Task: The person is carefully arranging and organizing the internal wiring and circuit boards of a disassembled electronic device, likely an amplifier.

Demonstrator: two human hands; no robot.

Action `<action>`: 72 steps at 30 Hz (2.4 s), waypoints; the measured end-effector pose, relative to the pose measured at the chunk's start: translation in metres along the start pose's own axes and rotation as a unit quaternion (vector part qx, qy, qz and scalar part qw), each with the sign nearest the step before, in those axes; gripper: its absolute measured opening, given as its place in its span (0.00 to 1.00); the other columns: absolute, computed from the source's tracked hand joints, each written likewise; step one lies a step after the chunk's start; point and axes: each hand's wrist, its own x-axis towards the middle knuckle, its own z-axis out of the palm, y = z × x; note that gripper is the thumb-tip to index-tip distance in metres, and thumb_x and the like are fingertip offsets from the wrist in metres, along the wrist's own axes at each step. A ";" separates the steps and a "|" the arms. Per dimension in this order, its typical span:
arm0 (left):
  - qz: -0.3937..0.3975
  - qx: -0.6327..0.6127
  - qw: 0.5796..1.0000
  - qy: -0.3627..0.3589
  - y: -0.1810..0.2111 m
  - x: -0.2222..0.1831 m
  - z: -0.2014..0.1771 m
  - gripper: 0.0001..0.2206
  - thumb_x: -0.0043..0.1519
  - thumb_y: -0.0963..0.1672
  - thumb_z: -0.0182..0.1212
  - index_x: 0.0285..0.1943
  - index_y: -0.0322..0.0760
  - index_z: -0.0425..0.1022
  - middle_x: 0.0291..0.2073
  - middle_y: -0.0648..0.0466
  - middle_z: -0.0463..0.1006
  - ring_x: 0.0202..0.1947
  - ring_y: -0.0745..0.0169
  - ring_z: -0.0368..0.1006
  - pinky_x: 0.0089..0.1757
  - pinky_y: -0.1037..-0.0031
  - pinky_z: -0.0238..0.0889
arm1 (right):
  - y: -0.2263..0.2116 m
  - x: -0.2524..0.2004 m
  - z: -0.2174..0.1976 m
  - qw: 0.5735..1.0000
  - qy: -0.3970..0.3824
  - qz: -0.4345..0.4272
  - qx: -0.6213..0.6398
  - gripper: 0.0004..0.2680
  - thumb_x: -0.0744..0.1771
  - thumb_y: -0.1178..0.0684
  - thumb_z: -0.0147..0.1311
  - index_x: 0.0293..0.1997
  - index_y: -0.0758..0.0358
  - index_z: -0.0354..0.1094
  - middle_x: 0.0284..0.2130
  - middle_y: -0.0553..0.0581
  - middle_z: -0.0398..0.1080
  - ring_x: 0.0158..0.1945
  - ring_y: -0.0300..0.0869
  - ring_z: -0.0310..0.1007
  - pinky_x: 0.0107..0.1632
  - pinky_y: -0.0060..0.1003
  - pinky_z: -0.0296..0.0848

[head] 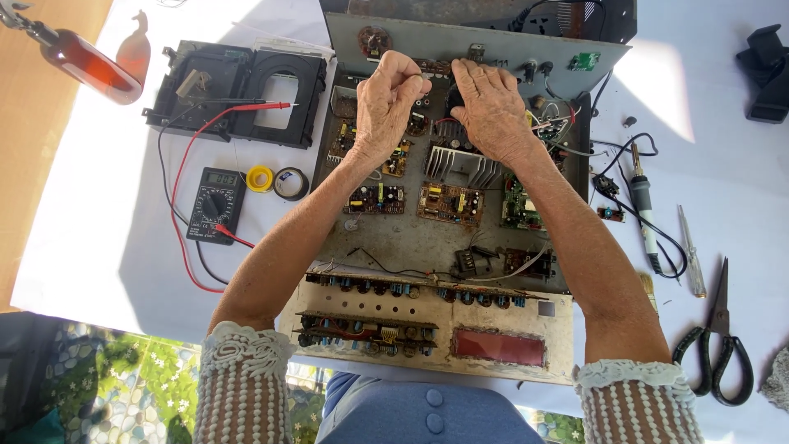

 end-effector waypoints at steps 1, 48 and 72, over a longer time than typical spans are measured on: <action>-0.003 0.000 1.000 0.001 0.002 -0.001 0.000 0.03 0.70 0.42 0.49 0.43 0.41 0.66 0.33 0.49 0.84 0.42 0.56 0.85 0.43 0.68 0.80 | 0.003 0.001 0.000 1.000 -0.002 -0.001 0.002 0.28 0.72 0.49 0.61 0.77 0.66 0.45 0.70 0.67 0.56 0.70 0.62 0.58 0.69 0.61 0.63; -0.075 0.426 0.901 0.030 -0.032 -0.164 -0.174 0.08 0.61 0.37 0.69 0.42 0.45 0.85 0.47 0.60 0.76 0.47 0.53 0.63 0.51 0.55 0.51 | -0.036 -0.218 -0.206 0.955 0.092 0.160 0.232 0.09 0.79 0.68 0.55 0.66 0.90 0.69 0.55 0.82 0.73 0.57 0.65 0.75 0.63 0.55 0.73; -0.032 0.354 0.932 0.075 0.037 -0.152 -0.160 0.08 0.67 0.37 0.65 0.48 0.43 0.83 0.48 0.57 0.78 0.48 0.51 0.67 0.46 0.56 0.55 | -0.051 -0.232 -0.208 0.927 0.122 0.218 0.280 0.08 0.79 0.65 0.51 0.63 0.86 0.69 0.50 0.78 0.72 0.54 0.60 0.75 0.59 0.50 0.74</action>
